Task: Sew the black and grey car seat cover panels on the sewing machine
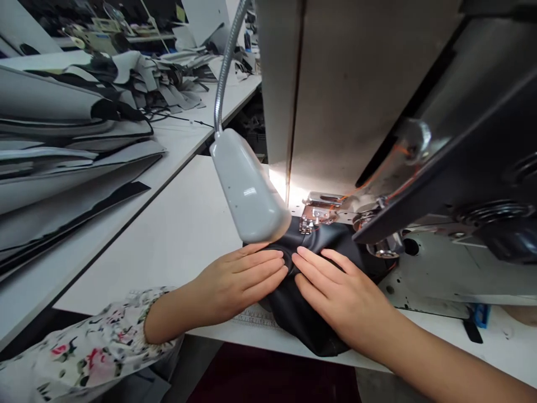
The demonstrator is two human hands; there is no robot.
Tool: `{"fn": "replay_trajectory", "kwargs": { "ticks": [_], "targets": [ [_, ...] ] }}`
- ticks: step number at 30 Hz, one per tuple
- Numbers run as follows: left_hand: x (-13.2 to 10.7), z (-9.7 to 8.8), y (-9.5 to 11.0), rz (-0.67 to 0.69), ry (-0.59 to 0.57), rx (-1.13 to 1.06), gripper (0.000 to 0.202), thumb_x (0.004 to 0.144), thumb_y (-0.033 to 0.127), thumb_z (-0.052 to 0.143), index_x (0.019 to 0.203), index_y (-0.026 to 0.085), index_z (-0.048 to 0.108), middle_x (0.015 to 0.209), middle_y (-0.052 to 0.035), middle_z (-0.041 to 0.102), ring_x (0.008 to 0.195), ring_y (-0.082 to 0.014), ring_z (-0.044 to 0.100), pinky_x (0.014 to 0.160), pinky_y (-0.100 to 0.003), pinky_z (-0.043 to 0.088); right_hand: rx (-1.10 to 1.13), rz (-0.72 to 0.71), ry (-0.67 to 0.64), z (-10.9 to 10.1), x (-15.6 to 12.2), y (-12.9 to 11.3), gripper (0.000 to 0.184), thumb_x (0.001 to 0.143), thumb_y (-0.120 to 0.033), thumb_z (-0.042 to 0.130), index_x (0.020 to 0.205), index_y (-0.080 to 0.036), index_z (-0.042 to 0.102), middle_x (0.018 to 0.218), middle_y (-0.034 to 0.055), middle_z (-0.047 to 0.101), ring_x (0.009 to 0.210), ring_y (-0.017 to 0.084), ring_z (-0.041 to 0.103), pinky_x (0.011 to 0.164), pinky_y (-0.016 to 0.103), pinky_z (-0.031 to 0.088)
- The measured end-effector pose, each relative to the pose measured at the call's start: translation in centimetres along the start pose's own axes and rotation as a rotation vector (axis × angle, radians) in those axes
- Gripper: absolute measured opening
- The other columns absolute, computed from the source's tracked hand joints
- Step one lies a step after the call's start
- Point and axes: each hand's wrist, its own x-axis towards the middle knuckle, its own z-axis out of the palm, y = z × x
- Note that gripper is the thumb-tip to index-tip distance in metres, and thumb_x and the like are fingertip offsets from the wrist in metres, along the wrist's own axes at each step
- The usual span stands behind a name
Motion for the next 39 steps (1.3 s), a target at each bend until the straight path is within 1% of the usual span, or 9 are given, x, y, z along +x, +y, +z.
{"fn": "replay_trajectory", "kwargs": {
  "ticks": [8, 13, 18, 22, 25, 29, 32, 36, 39],
  "targets": [
    [2.8, 0.6, 0.7, -0.048, 0.144, -0.427, 0.028, 0.094, 0.002, 0.042, 0.072, 0.018, 0.050, 0.075, -0.0013, 0.059, 0.072, -0.0120, 0.052, 0.100, -0.032, 0.056, 0.031, 0.104, -0.179, -1.0, -1.2, -1.3, 0.047, 0.088, -0.004, 0.043, 0.128, -0.016, 0.065, 0.122, 0.0116, 0.069, 0.115, 0.026, 0.061, 0.097, 0.042, 0.053],
    [2.8, 3.6, 2.3, -0.102, 0.356, -0.650, 0.029, 0.093, 0.001, 0.036, 0.074, 0.019, 0.046, 0.069, 0.0001, 0.055, 0.073, -0.0114, 0.054, 0.097, -0.033, 0.056, -0.071, 0.071, -0.008, 5.1, -1.9, -2.2, 0.042, 0.088, -0.008, 0.045, 0.122, -0.014, 0.069, 0.114, 0.0171, 0.069, 0.115, 0.030, 0.057, 0.101, 0.047, 0.050],
    [2.2, 3.3, 1.7, 0.003, 0.232, -0.418, 0.038, 0.104, 0.011, 0.038, 0.069, 0.018, 0.048, 0.071, -0.0020, 0.058, 0.078, -0.0135, 0.056, 0.098, -0.034, 0.054, -0.153, 0.117, 0.133, 9.1, -1.5, -2.5, 0.038, 0.088, -0.007, 0.045, 0.113, -0.014, 0.072, 0.093, 0.0127, 0.068, 0.100, 0.028, 0.054, 0.097, 0.045, 0.047],
    [2.0, -0.1, 1.0, 0.023, 0.023, -0.069, 0.027, 0.106, 0.010, 0.041, 0.104, 0.012, 0.069, 0.107, -0.0079, 0.073, 0.109, -0.0189, 0.063, 0.105, -0.036, 0.050, -0.102, 0.259, 0.110, 6.3, -2.1, -1.5, 0.023, 0.097, -0.013, 0.049, 0.109, -0.019, 0.067, 0.095, 0.0083, 0.065, 0.095, 0.024, 0.057, 0.093, 0.041, 0.047],
    [1.8, -2.1, 0.6, 0.005, -0.108, 0.109, 0.034, 0.105, 0.008, 0.039, 0.128, 0.009, 0.065, 0.135, -0.0099, 0.067, 0.124, -0.0225, 0.061, 0.109, -0.037, 0.049, -0.157, 0.578, 0.149, 4.0, -3.7, -0.6, 0.029, 0.097, -0.038, 0.065, 0.116, -0.016, 0.059, 0.113, 0.0143, 0.063, 0.107, 0.030, 0.058, 0.090, 0.044, 0.048],
    [1.7, -2.7, -0.5, 0.116, -0.223, 0.206, 0.037, 0.102, 0.004, 0.043, 0.132, 0.006, 0.063, 0.132, -0.0108, 0.070, 0.124, -0.0228, 0.064, 0.113, -0.039, 0.047, 0.082, 0.799, 0.065, 3.4, -4.6, 0.2, 0.037, 0.099, -0.046, 0.059, 0.075, -0.023, 0.043, 0.074, -0.0001, 0.051, 0.069, 0.018, 0.050, 0.064, 0.032, 0.040],
    [2.0, -2.4, -1.4, 0.163, -0.234, 0.211, 0.032, 0.101, 0.004, 0.046, 0.125, 0.008, 0.067, 0.131, -0.0105, 0.071, 0.127, -0.0211, 0.064, 0.116, -0.038, 0.046, 0.371, 0.871, 0.113, 3.1, -4.5, 1.1, 0.040, 0.099, -0.030, 0.054, 0.068, -0.024, 0.030, 0.065, -0.0038, 0.040, 0.060, 0.014, 0.042, 0.057, 0.028, 0.034],
    [2.2, -1.5, -1.8, 0.178, -0.104, 0.065, 0.024, 0.103, 0.006, 0.048, 0.105, 0.008, 0.073, 0.115, -0.0094, 0.076, 0.109, -0.0192, 0.070, 0.106, -0.034, 0.053, 0.796, 1.018, 0.448, 1.0, -4.5, 3.0, 0.035, 0.094, -0.033, 0.063, 0.072, -0.024, 0.037, 0.064, -0.0061, 0.040, 0.054, 0.011, 0.040, 0.050, 0.024, 0.036],
    [2.4, -0.8, -1.5, 0.089, 0.029, -0.271, 0.027, 0.106, 0.022, 0.051, 0.093, 0.010, 0.071, 0.099, -0.0081, 0.077, 0.094, -0.0183, 0.071, 0.094, -0.032, 0.058, 0.693, 1.023, 0.614, -1.3, -4.1, 3.7, 0.022, 0.092, -0.037, 0.068, 0.083, -0.025, 0.052, 0.073, -0.0019, 0.057, 0.060, 0.015, 0.054, 0.054, 0.027, 0.045]
  ]
}}
